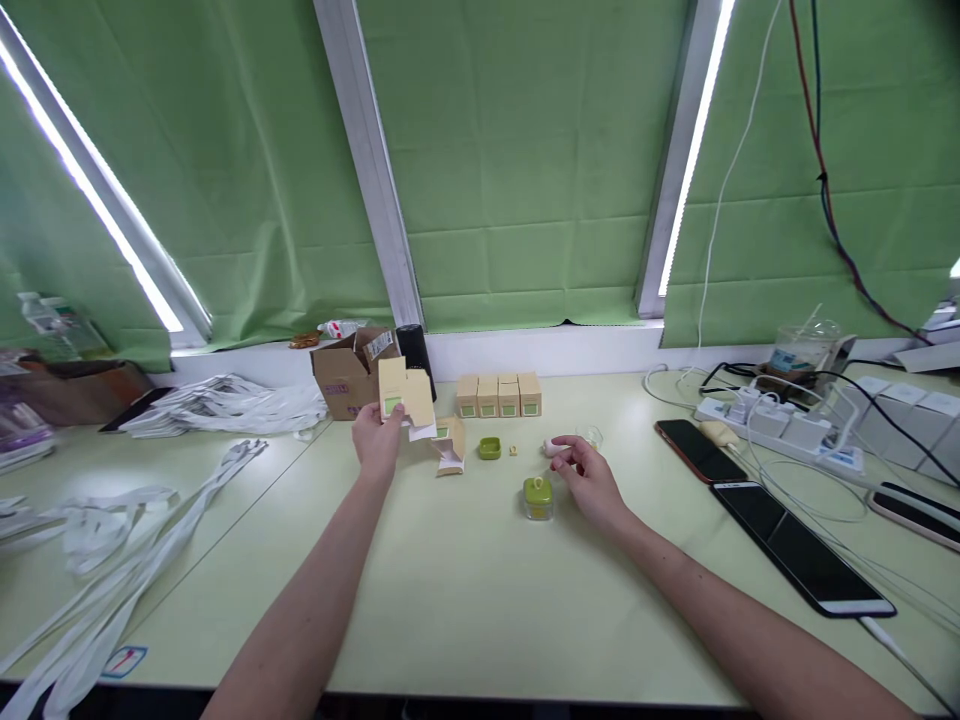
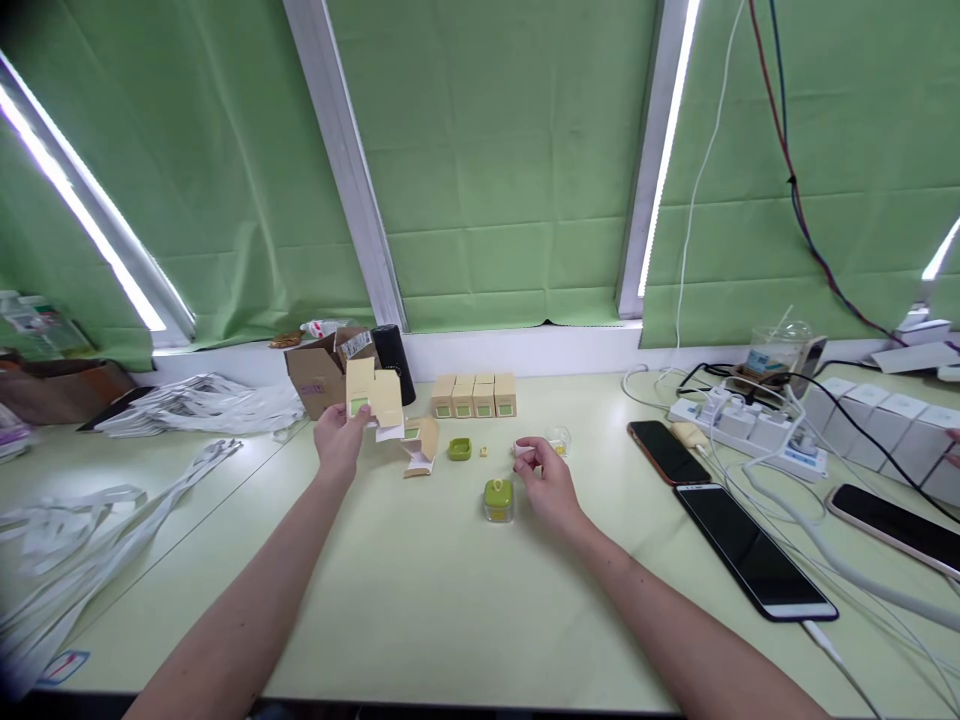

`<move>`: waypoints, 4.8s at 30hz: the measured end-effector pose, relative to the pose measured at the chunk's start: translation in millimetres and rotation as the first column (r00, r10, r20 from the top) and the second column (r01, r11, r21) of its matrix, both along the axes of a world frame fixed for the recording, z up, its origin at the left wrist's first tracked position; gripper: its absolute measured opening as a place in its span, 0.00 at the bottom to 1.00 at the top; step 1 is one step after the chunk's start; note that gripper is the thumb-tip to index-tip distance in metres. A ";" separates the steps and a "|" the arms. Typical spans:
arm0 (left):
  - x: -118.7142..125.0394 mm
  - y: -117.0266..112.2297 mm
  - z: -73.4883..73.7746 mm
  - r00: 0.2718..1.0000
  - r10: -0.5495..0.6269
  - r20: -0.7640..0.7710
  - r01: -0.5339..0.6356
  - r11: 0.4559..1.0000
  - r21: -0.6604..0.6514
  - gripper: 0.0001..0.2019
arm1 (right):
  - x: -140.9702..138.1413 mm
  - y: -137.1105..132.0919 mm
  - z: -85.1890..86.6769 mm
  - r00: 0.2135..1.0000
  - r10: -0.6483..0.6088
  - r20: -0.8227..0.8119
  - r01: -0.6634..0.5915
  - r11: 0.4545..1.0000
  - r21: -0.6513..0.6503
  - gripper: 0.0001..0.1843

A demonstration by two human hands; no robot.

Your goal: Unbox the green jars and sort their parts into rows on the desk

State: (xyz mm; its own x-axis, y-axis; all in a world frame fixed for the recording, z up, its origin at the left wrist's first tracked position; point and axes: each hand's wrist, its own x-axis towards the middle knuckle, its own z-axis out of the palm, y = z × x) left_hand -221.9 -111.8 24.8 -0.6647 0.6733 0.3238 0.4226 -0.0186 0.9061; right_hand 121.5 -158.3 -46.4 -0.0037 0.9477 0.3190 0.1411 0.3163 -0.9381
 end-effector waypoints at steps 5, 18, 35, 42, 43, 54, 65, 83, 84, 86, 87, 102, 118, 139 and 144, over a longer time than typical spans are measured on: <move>-32.0 -10.7 -14.9 0.987 0.089 -0.136 -0.124 0.952 -0.279 0.21 | -0.6 0.7 -1.4 1.000 -0.001 0.001 0.001 1.000 -0.022 0.17; -18.6 -4.3 -31.0 0.917 -0.168 -0.362 -0.079 0.813 -0.577 0.26 | 0.4 -1.0 -1.0 1.000 0.006 0.012 -0.006 1.000 -0.020 0.18; 1.4 -18.6 -21.4 0.809 -0.248 -0.532 -0.143 0.796 -0.588 0.31 | 0.7 -0.6 -2.6 0.999 0.021 0.034 -0.021 1.000 -0.002 0.18; 1.9 -19.6 -25.1 0.791 -0.222 -0.570 -0.163 0.822 -0.546 0.32 | 0.8 -1.6 -1.6 0.999 0.013 0.033 -0.013 1.000 0.001 0.17; 3.0 -20.3 -26.0 0.787 -0.215 -0.579 -0.159 0.835 -0.526 0.32 | 0.7 -1.8 -1.5 0.999 0.012 0.033 -0.012 1.000 0.002 0.17; 26.9 -29.9 -35.9 0.581 -0.454 -0.675 0.127 0.870 -0.476 0.24 | 1.3 -1.8 -1.1 1.000 0.005 0.027 -0.005 1.000 -0.014 0.18; 27.0 -29.7 -32.8 0.598 -0.387 -0.702 0.087 0.902 -0.423 0.24 | 1.7 -1.0 -1.4 0.999 -0.004 0.034 0.004 1.000 0.007 0.18; 130.2 -68.5 -27.9 0.219 -0.897 -0.384 0.745 0.408 -0.528 0.31 | 4.8 4.3 -2.8 0.999 -0.028 -0.016 0.028 1.000 0.002 0.18; 130.2 -66.0 -28.9 0.227 -0.897 -0.380 0.744 0.411 -0.526 0.29 | 5.0 4.9 -3.5 1.000 -0.023 -0.014 0.023 1.000 0.001 0.18; 129.2 -59.7 -29.6 0.266 -0.896 -0.357 0.755 0.424 -0.501 0.25 | 5.5 6.7 -5.6 1.000 -0.012 -0.012 0.012 1.000 -0.005 0.18; 128.7 -56.0 -29.2 0.300 -0.892 -0.338 0.765 0.436 -0.474 0.24 | 5.7 7.6 -6.7 1.000 -0.008 -0.012 0.008 1.000 -0.007 0.18; 155.5 -52.4 -37.4 0.642 -0.764 -0.069 0.766 0.643 0.015 0.22 | -11.5 -18.6 7.3 0.998 0.028 0.060 -0.045 0.955 0.293 0.27; 156.6 -74.1 -38.5 0.654 -0.718 -0.238 0.755 0.601 0.261 0.14 | -7.9 -15.9 16.9 0.672 0.383 -0.634 -0.528 0.848 -0.048 0.25; 164.2 -72.3 -39.1 0.591 -0.802 0.083 0.777 0.594 0.210 0.21 | -10.9 -20.1 15.0 0.837 0.296 -0.461 -0.335 0.942 -0.002 0.33; 162.3 -73.4 -41.9 0.533 -0.843 0.073 0.797 0.529 0.292 0.22 | -11.5 -16.9 8.3 0.868 0.324 -0.375 -0.326 0.943 0.062 0.29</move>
